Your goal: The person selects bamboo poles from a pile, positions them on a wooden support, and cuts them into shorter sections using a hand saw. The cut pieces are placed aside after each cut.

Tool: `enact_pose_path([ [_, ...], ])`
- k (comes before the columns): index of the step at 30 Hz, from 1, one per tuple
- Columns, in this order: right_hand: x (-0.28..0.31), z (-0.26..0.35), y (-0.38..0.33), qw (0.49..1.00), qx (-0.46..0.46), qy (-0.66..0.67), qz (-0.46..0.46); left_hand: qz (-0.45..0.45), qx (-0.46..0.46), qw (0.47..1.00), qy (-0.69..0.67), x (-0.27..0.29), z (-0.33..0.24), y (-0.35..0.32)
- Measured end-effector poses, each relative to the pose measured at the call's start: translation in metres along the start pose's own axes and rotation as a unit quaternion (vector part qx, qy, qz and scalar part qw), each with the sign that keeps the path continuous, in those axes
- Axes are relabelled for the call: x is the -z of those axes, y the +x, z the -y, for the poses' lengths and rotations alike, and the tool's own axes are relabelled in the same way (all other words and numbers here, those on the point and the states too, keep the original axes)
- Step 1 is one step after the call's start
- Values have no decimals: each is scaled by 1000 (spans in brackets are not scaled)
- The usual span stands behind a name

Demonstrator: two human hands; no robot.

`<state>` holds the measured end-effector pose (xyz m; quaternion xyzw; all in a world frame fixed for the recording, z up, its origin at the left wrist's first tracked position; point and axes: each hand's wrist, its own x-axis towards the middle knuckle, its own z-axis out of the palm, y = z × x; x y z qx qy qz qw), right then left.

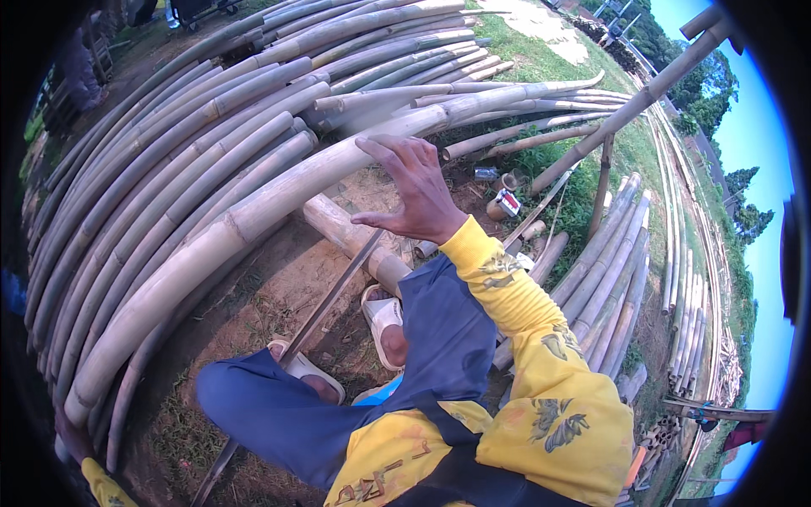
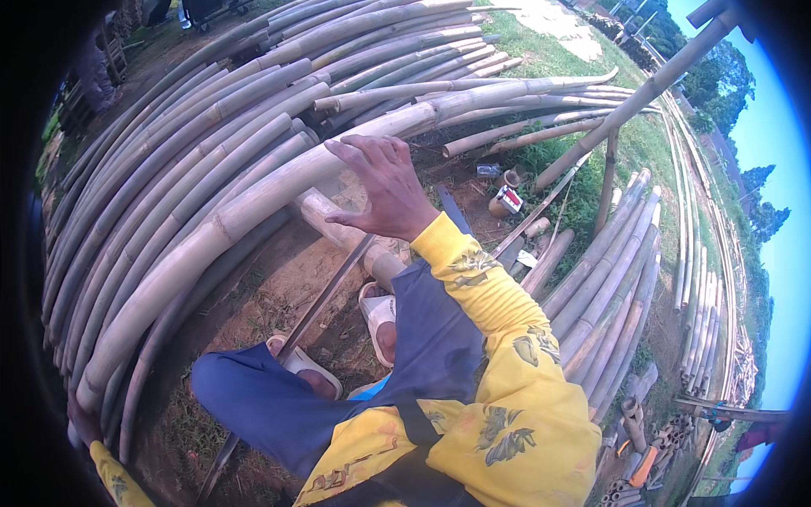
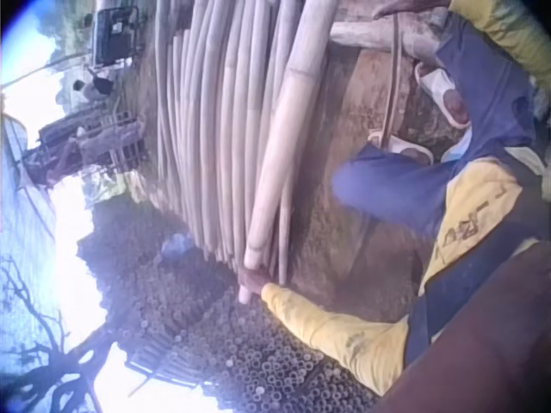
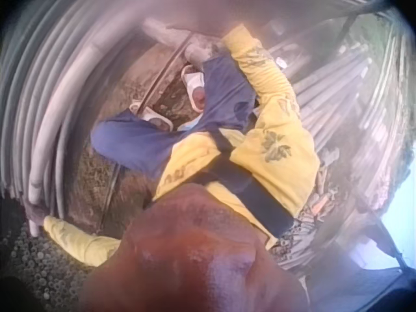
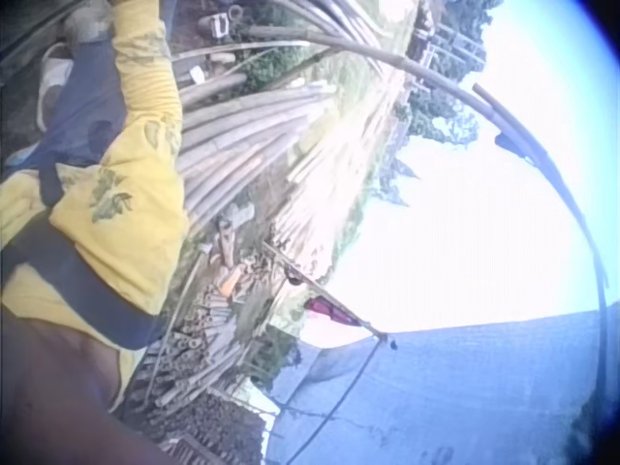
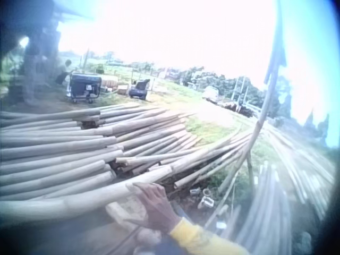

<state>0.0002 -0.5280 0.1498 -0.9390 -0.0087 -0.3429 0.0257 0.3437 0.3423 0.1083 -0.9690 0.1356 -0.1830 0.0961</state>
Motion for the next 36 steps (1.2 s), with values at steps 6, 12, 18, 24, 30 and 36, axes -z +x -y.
enact_pose_path([
  [6, -40, -53, 29, 980, 56, -56, 181, 60, 37, 997, 10, -18, -26, 31],
  [12, -91, -66, 40, 959, 75, -103, 255, 86, 25, 993, 72, -38, -17, 56],
  [18, -134, -103, 53, 941, -15, -119, 318, 253, 42, 949, 184, -10, -93, 95],
  [24, -146, -101, 56, 976, 13, -110, 185, -49, -169, 979, -98, 29, -276, 119],
  [30, -94, -65, 16, 993, -36, -17, 111, -7, -385, 879, -281, 134, -627, 109],
  [36, -49, 17, -37, 968, -83, 148, 187, 63, -359, 886, -287, 143, -792, 144],
])
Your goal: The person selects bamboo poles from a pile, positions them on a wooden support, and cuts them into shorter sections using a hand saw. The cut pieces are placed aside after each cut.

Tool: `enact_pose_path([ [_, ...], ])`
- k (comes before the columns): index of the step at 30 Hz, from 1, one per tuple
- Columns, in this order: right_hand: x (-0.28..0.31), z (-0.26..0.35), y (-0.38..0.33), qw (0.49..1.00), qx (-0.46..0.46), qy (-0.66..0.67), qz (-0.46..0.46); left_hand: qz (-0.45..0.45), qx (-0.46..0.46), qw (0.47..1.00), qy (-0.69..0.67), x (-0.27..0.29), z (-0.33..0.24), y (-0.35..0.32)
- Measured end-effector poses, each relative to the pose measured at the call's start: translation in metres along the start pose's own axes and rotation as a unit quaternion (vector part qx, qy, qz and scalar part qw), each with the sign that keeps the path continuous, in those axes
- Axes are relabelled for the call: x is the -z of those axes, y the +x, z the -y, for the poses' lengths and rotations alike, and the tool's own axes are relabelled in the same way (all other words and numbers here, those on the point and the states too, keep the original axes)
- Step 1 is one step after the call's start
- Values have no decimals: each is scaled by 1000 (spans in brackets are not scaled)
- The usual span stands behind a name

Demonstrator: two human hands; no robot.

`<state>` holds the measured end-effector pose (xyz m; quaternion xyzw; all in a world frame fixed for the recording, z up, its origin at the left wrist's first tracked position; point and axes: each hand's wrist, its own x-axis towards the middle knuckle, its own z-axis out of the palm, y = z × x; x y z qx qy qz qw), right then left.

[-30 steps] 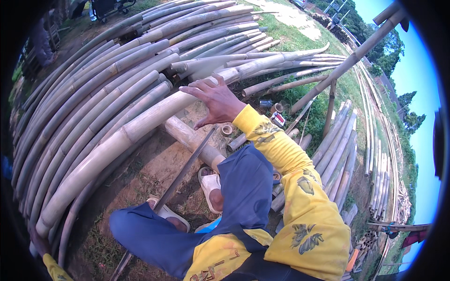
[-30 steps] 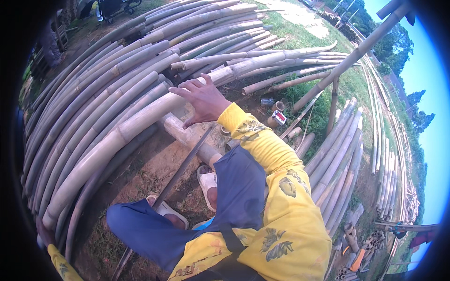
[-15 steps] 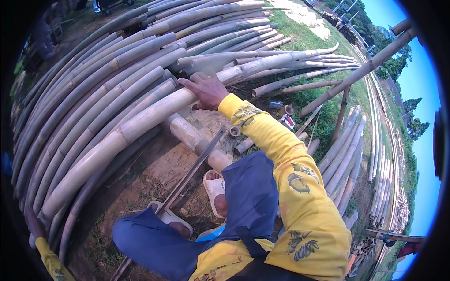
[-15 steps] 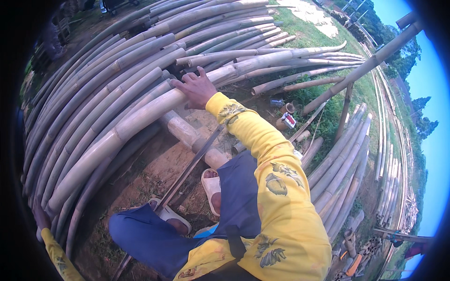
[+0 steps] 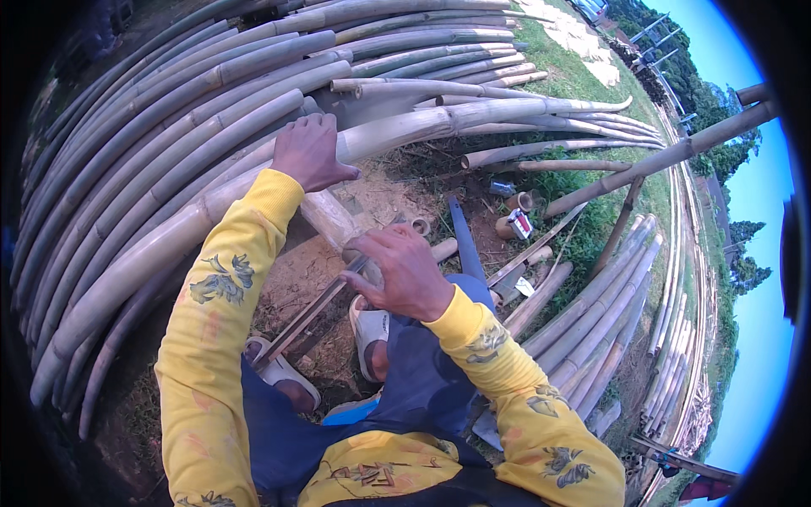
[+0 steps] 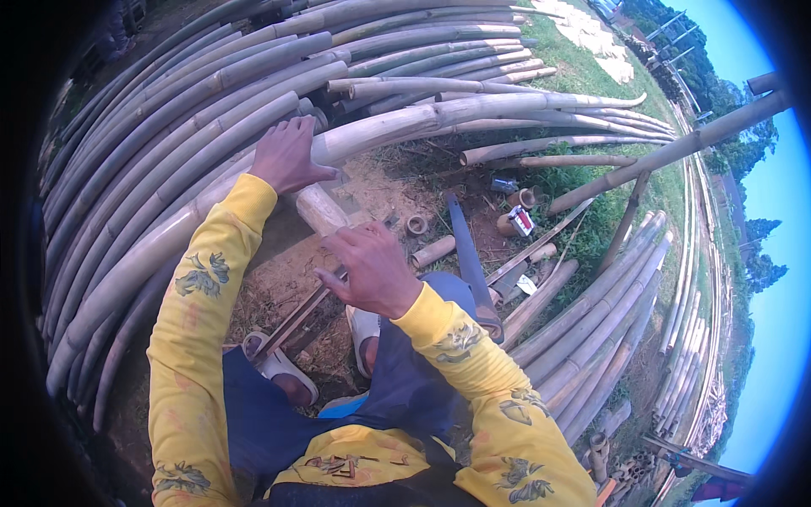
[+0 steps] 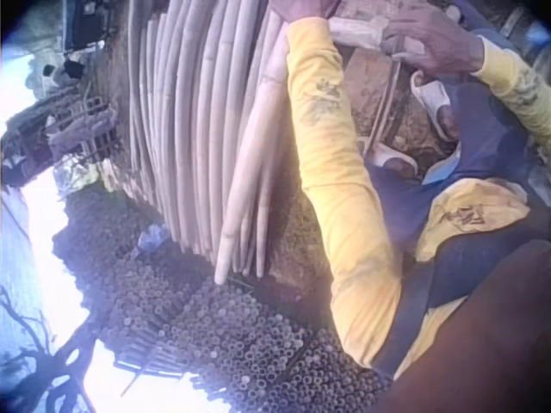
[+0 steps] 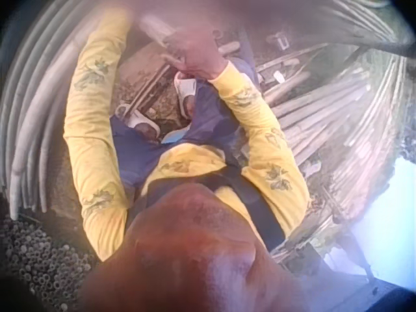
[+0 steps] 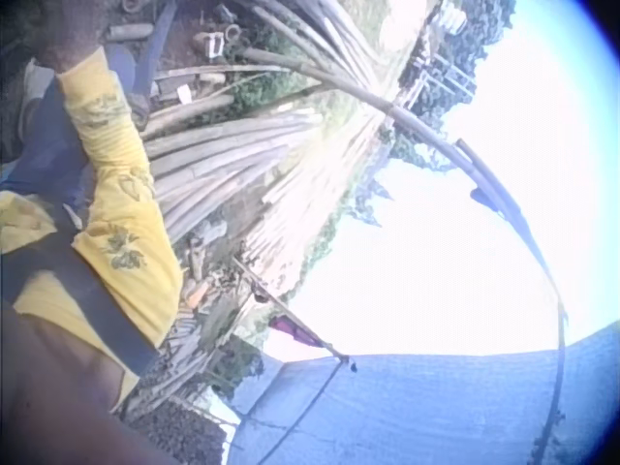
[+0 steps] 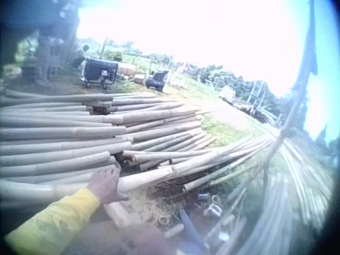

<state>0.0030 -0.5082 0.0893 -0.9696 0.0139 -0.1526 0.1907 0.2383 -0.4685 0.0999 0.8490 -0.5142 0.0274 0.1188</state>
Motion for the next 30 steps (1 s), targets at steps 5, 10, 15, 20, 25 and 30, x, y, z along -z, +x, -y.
enact_pose_path([
  [5, -9, -25, -16, 981, -143, 24, 131, 91, 29, 995, 34, -23, -15, 32],
  [10, -15, -16, -11, 951, -118, 60, 280, 80, -3, 996, 33, -15, -24, 27],
  [15, -33, -9, 2, 961, -86, 45, 259, 55, -13, 998, 20, 16, -10, -19],
  [20, -42, 1, 6, 952, -67, 54, 293, 28, -25, 999, 40, 53, 18, -96],
  [25, -36, 8, 1, 956, -25, 61, 287, 41, -8, 999, 31, 90, 86, -172],
  [30, -28, 8, -10, 947, -25, 57, 316, -3, 58, 994, 91, 106, 177, -270],
])
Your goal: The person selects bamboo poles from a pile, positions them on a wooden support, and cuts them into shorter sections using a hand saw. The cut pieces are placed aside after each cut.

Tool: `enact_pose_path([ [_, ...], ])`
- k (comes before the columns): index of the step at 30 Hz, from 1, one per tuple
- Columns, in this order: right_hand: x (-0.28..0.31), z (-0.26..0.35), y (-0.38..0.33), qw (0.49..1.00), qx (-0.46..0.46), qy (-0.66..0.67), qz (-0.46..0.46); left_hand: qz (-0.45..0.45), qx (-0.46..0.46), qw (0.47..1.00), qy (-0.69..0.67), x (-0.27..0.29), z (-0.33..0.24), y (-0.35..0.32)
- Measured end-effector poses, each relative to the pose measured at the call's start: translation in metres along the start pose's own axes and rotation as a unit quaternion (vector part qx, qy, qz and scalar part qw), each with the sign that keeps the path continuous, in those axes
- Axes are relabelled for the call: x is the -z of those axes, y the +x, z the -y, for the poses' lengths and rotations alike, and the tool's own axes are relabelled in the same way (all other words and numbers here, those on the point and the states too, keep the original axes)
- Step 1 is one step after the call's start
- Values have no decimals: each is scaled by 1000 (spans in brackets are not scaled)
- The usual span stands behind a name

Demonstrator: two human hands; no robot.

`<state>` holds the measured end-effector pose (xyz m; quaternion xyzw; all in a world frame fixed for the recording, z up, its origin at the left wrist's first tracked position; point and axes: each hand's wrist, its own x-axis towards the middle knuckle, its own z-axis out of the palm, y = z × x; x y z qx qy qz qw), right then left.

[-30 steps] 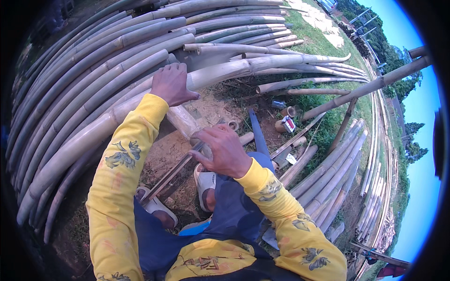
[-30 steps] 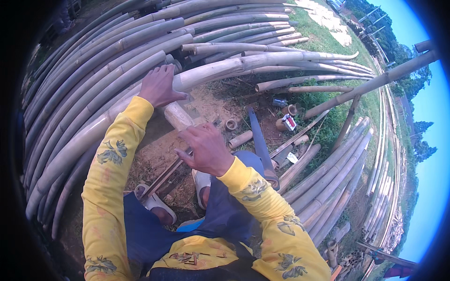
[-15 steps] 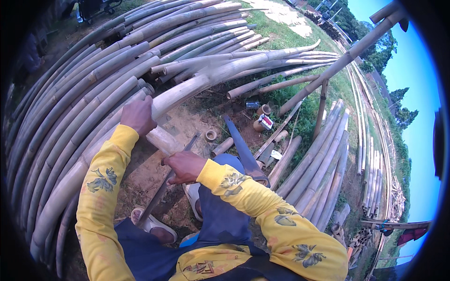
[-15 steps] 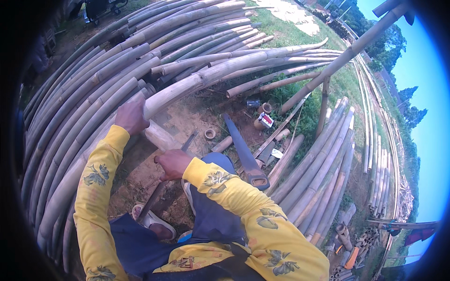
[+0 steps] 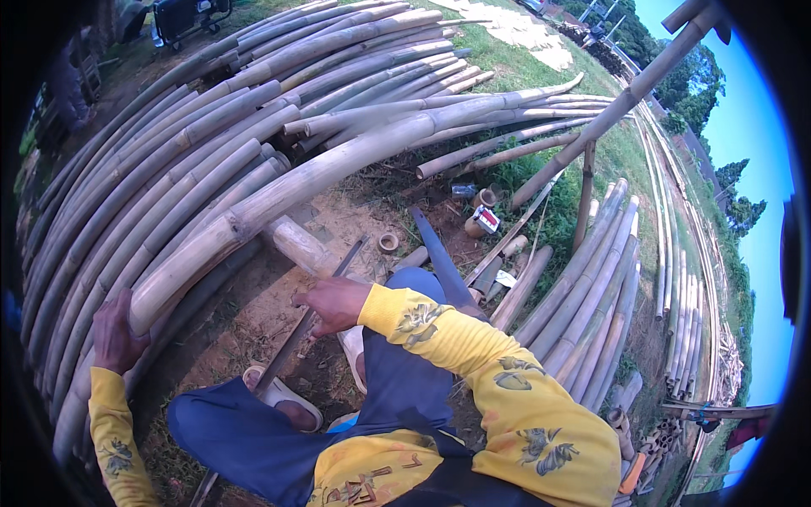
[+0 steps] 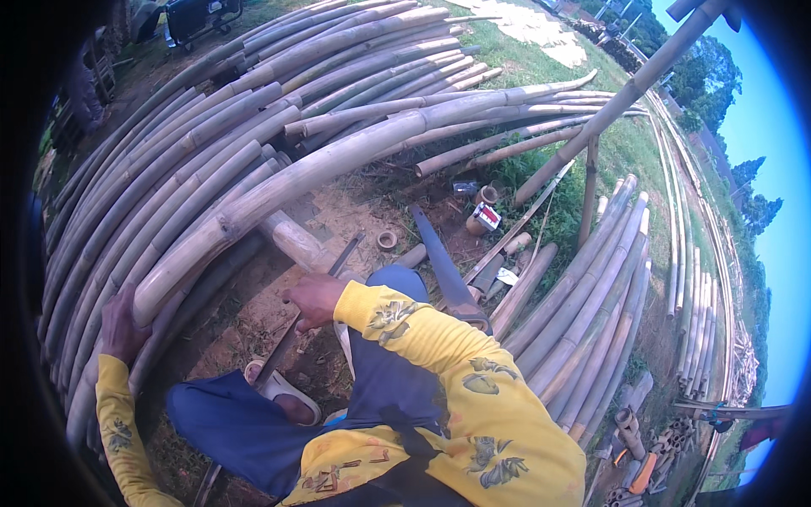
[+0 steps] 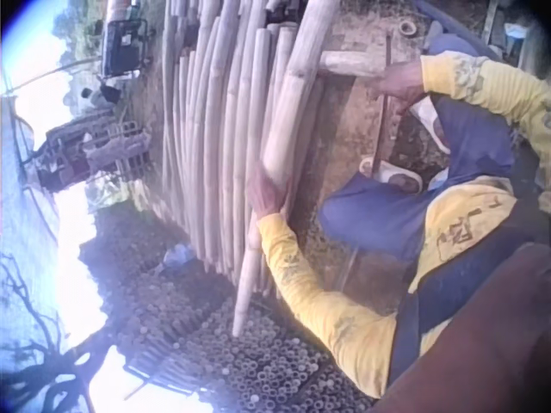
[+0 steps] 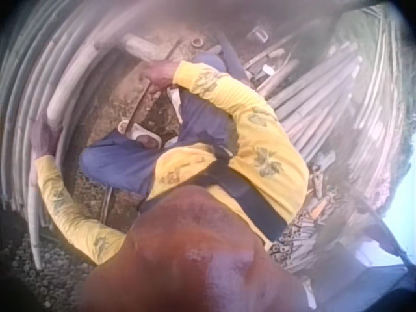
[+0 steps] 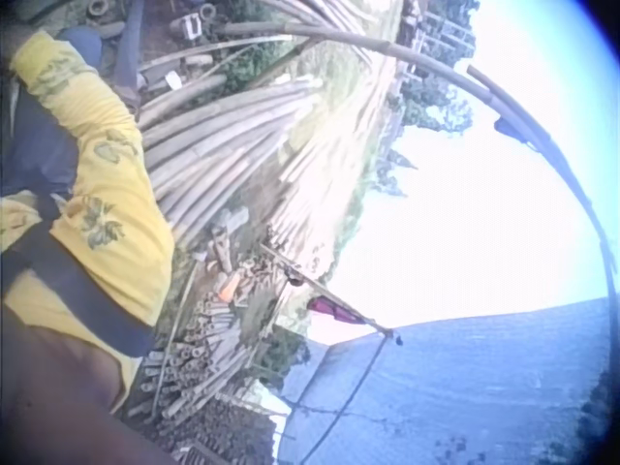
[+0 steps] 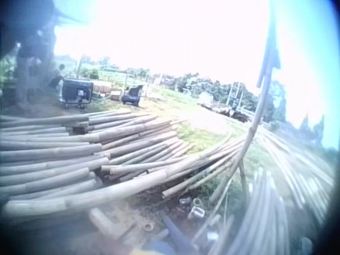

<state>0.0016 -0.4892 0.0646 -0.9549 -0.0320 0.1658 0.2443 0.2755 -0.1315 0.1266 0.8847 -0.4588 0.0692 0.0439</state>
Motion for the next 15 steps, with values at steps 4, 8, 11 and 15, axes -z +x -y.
enact_pose_path([
  [4, -12, 0, 16, 999, 26, -30, 24, -46, -8, 998, 35, -6, 53, -31],
  [8, -24, 0, 31, 997, 69, -12, 30, -43, -2, 997, 61, -20, 62, -28],
  [11, -10, 14, 34, 998, 51, 7, 41, -4, 28, 998, 53, -11, 52, -25],
  [15, -4, 8, 28, 998, 5, 0, 61, 6, 36, 998, 48, -12, 48, -4],
])
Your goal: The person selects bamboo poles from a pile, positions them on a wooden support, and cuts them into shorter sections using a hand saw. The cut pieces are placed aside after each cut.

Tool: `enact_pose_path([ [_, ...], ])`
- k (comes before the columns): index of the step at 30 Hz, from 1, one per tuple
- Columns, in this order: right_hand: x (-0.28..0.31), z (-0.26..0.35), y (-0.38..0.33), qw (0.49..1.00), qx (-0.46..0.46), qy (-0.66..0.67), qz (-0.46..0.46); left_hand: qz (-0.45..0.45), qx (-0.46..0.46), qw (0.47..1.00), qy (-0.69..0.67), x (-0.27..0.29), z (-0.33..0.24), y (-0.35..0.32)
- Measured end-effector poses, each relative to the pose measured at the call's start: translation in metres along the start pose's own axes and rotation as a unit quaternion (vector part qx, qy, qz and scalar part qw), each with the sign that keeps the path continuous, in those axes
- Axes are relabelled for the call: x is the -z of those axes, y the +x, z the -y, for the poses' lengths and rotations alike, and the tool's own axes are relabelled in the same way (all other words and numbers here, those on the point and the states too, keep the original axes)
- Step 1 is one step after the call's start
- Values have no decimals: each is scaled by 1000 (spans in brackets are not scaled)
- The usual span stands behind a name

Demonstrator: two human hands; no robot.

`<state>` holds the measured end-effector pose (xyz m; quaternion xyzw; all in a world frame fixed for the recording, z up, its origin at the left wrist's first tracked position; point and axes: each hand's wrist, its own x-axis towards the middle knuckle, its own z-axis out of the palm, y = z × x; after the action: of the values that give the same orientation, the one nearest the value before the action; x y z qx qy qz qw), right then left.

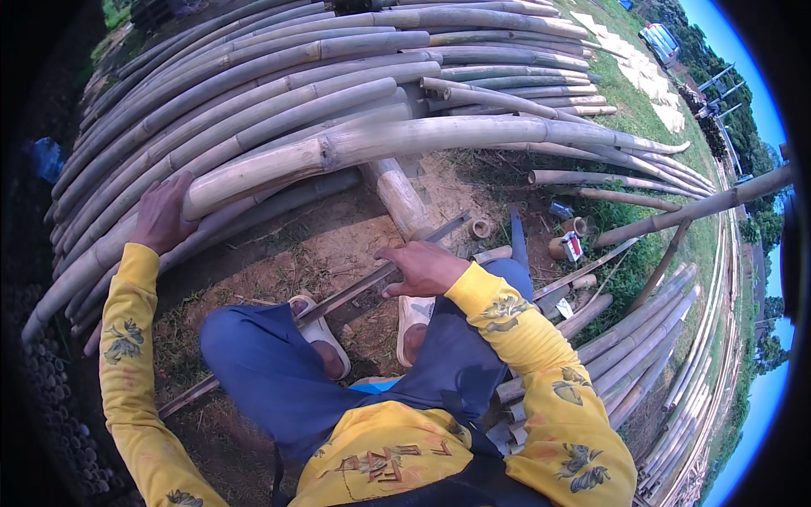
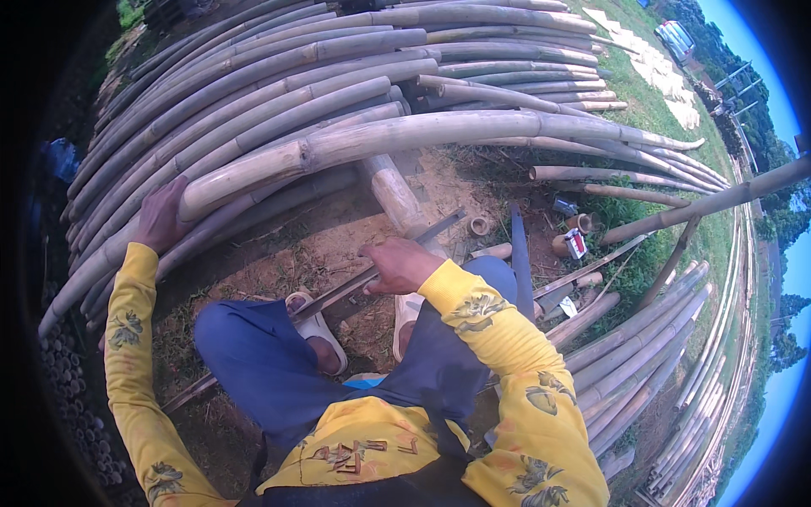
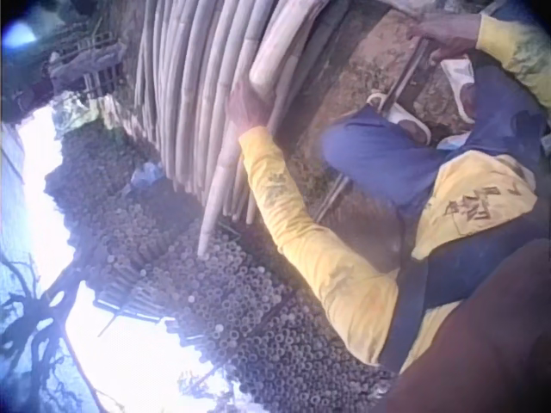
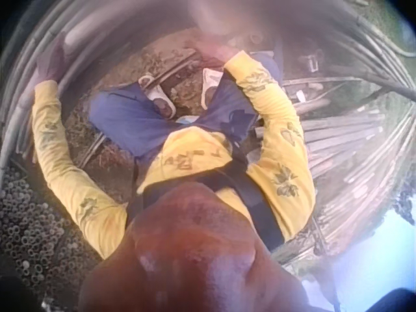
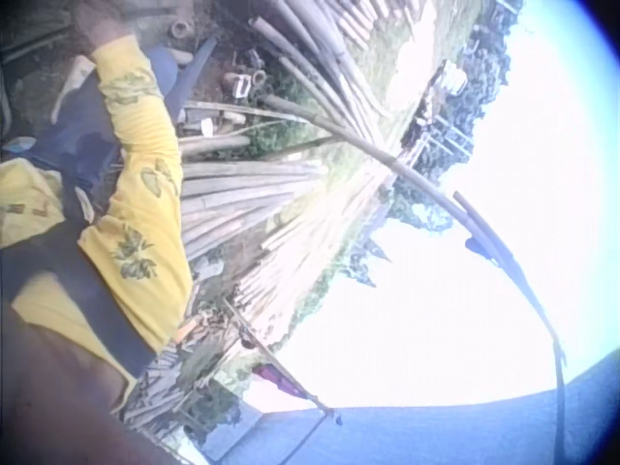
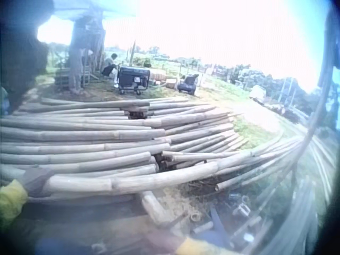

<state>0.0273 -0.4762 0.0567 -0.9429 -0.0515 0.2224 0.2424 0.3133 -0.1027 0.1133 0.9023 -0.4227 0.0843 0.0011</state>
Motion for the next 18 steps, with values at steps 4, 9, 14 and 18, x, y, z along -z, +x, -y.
enact_pose_path([
  [4, -5, -8, 4, 999, 35, -8, -29, 44, 38, 998, -4, -17, 16, 6],
  [9, 10, 14, -3, 1000, 29, 2, 2, 136, 67, 988, 9, -22, 24, 17],
  [14, 10, 12, -15, 998, 21, 37, -36, 115, 49, 992, 16, -30, 18, 37],
  [18, 13, 4, -14, 995, 66, 43, -64, 166, 75, 983, 17, -27, 13, 39],
])
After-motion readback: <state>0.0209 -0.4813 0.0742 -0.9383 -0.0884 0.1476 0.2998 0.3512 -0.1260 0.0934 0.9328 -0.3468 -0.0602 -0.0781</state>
